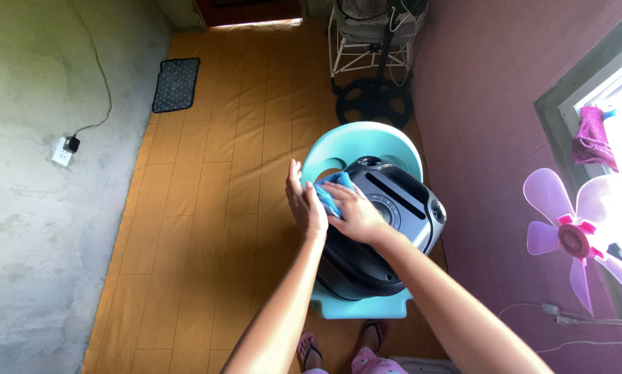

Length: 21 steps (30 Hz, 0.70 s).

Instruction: The person wipes the exterior of a black portable radio with a blue cloth, rotating the device to clean all sides. They then switch to a pink cloth to wipe the blades of a small pink fan.

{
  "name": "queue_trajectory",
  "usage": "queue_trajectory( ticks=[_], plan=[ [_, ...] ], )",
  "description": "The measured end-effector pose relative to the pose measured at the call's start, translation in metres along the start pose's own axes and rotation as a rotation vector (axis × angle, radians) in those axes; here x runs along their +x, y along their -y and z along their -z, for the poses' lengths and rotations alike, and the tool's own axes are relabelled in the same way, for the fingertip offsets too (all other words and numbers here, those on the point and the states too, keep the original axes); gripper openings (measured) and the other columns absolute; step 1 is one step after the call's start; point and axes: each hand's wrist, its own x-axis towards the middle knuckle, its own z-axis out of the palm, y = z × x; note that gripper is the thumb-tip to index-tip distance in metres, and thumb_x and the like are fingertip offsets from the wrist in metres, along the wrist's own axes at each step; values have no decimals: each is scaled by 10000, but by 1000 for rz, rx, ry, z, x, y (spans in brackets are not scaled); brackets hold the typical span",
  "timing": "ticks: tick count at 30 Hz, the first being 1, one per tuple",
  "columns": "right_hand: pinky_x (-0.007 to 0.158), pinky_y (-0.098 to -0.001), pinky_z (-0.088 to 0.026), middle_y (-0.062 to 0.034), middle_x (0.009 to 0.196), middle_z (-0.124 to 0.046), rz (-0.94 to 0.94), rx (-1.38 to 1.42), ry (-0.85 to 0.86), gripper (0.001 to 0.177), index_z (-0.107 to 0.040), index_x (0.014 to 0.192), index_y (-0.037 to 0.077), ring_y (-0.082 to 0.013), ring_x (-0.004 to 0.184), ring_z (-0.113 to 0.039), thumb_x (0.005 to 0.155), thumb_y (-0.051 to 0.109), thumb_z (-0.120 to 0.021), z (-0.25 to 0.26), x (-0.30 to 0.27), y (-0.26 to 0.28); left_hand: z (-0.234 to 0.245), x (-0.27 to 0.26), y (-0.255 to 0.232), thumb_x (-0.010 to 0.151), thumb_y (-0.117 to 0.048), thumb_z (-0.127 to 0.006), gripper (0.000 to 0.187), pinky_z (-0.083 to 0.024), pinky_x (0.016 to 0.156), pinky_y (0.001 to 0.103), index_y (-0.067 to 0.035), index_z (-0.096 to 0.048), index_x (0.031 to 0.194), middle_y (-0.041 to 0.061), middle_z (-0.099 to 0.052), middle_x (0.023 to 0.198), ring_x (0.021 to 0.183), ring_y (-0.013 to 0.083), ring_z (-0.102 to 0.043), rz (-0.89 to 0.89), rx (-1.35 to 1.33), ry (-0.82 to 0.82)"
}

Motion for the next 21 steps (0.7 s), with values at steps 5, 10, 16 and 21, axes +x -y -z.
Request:
queue_trajectory(
  ticks=[5, 10, 16, 21],
  plan=[
    [1196, -549, -274, -168, 1455, -567, -126, -197, -65, 480, -705, 1279, 89, -293, 1391, -489, 824, 240, -692, 36, -18, -7, -2, 5, 2, 1079, -293, -354, 526, -331, 1185, 467, -110, -352, 1572, 139, -514, 1527, 1410, 332, -457, -74, 97, 27],
    [1111, -517, -343, -165, 1424, -602, -381, -590, -12, 440, -735, 1174, 77, -293, 1347, -516, 768, 245, -744, 60, -45, -11, -7, -3, -1, 1087, -377, -351, 531, -345, 1149, 480, -146, -386, 1564, 78, -603, 1433, 1359, 280, -517, -214, 295, 194],
    [1046, -458, -397, -123, 1119, -673, -594, -602, 161, 330, -785, 1071, 105, -257, 1150, -578, 891, 377, -732, 102, -85, 12, -12, -3, 2, 1100, -398, -323, 523, -339, 1139, 498, -161, -396, 1561, 62, -630, 1371, 1332, 259, -533, -241, 397, 221],
    [1156, -545, -328, -80, 984, -710, -802, -684, 237, 369, -815, 915, 95, -222, 1072, -638, 923, 450, -713, 135, -83, 21, -14, -2, 4, 1102, -386, -317, 500, -387, 1092, 487, -149, -445, 1523, 72, -647, 1341, 1280, 279, -554, -196, 413, 226]
  ],
)
